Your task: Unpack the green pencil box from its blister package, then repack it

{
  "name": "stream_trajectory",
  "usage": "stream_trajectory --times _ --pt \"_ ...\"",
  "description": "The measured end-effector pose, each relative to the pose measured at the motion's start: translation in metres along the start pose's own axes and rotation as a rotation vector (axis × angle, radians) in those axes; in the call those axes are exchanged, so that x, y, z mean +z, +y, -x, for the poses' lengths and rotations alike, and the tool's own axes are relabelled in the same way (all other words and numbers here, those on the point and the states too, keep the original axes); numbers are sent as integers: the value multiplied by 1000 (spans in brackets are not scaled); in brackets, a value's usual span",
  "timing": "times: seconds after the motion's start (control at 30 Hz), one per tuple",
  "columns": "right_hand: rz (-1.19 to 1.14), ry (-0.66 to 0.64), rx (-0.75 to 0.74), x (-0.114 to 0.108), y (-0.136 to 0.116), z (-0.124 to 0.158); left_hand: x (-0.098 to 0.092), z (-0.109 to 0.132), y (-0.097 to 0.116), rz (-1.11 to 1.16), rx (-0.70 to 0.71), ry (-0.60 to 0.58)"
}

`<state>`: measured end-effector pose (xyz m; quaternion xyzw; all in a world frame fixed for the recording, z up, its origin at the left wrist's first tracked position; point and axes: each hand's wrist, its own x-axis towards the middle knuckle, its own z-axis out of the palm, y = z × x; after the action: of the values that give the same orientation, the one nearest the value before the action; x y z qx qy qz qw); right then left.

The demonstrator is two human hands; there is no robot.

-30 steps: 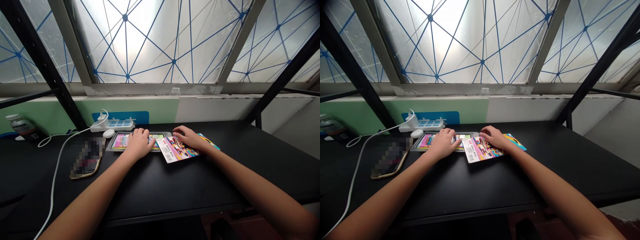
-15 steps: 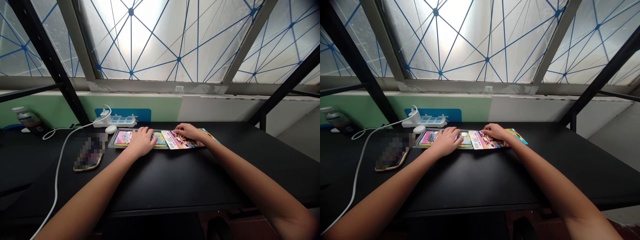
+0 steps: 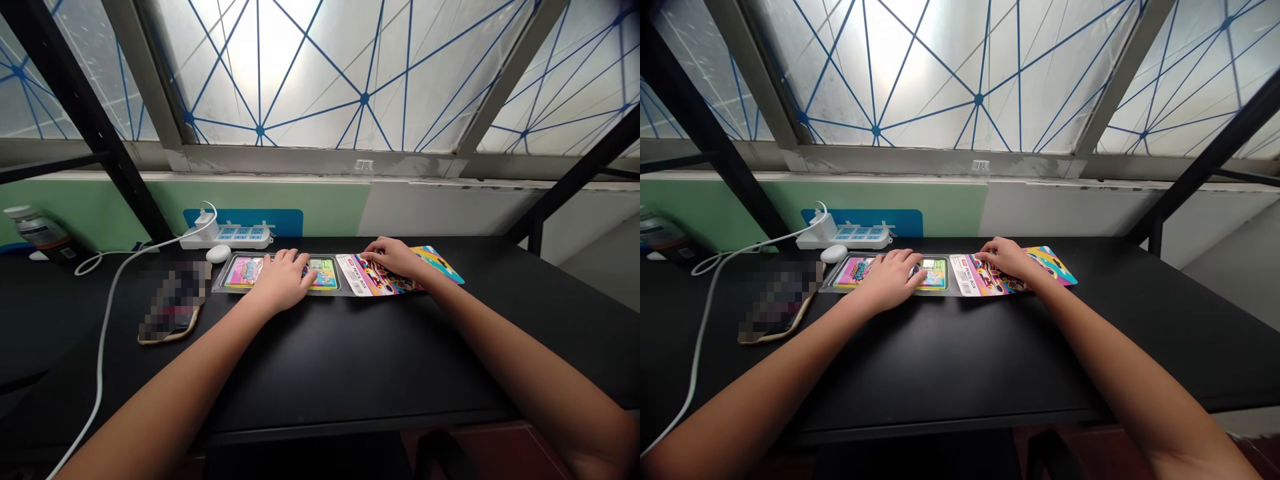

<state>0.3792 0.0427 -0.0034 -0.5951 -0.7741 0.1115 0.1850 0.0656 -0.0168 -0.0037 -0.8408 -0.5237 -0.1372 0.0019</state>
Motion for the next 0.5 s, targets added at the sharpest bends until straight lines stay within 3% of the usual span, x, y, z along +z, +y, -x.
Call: stream_trajectory --times 0.3,0.5 --pt "-49 70 21 9 -27 8 5 -1 2 188 -59 80" --pt "-82 39 16 31 -61 10 1 -2 21 471 -84 169"
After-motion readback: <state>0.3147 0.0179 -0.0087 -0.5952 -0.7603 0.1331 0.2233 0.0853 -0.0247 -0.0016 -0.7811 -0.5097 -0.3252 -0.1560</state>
